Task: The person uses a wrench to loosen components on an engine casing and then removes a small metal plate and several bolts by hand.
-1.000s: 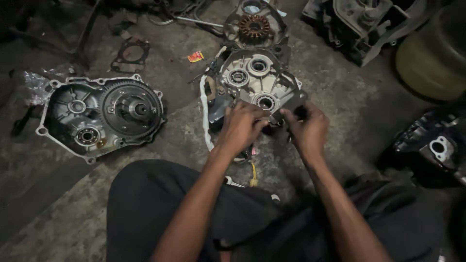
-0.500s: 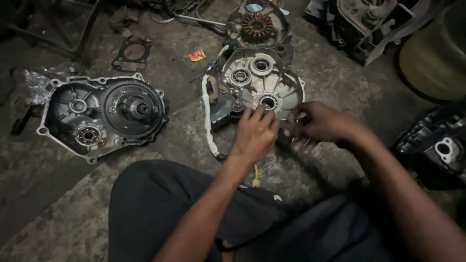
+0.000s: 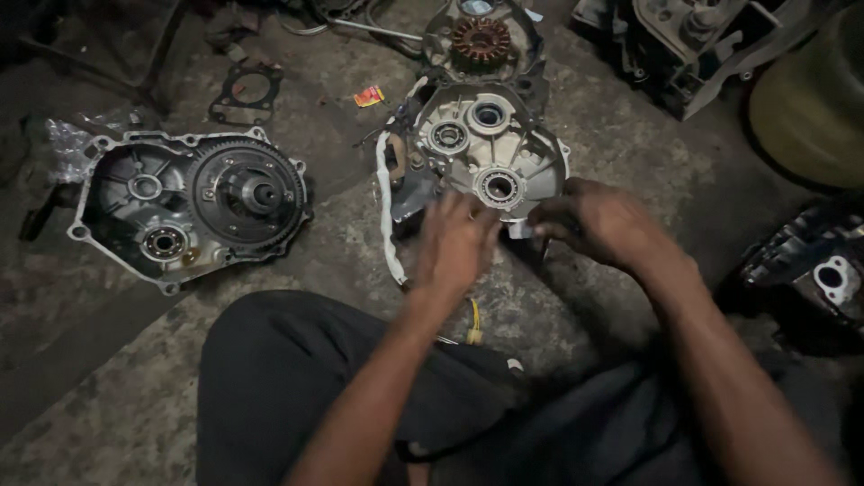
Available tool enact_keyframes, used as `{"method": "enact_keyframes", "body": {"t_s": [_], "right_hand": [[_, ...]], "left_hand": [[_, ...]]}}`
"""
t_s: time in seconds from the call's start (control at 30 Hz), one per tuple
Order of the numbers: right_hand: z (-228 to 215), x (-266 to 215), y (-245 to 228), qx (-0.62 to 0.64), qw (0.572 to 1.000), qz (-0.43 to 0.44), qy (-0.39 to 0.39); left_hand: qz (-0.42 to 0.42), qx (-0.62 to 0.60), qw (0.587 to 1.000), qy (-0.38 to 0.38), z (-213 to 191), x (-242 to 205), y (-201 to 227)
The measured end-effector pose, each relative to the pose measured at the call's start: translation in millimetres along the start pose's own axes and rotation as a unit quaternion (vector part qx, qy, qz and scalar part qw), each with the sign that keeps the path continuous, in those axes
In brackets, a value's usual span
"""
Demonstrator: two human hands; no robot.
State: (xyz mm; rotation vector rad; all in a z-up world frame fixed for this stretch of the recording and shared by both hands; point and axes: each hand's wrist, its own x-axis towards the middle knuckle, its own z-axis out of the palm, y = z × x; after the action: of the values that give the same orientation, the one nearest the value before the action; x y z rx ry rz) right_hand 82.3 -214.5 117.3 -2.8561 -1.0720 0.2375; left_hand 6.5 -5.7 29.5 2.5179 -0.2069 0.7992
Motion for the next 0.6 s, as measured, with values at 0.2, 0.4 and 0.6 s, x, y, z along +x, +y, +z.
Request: {"method": "enact_keyframes", "body": {"t_s": [0.2,0.4,0.6], "right_hand": [[9,9,11,0.13,0.987,-0.029,0.088],[13,16,9,0.082,0.996,-0.015,0.035],[-10,9,-8,0.054,0.997,-0.054,0.024]], "left_hand": [[-0.131,-0.049,0.986,-0.089,17,-21,37],[-0.134,-0.014,0.974,-0.182,40,-31,49],[-0.077,0.08,0.97,-0.217,57,-43,59]]}}
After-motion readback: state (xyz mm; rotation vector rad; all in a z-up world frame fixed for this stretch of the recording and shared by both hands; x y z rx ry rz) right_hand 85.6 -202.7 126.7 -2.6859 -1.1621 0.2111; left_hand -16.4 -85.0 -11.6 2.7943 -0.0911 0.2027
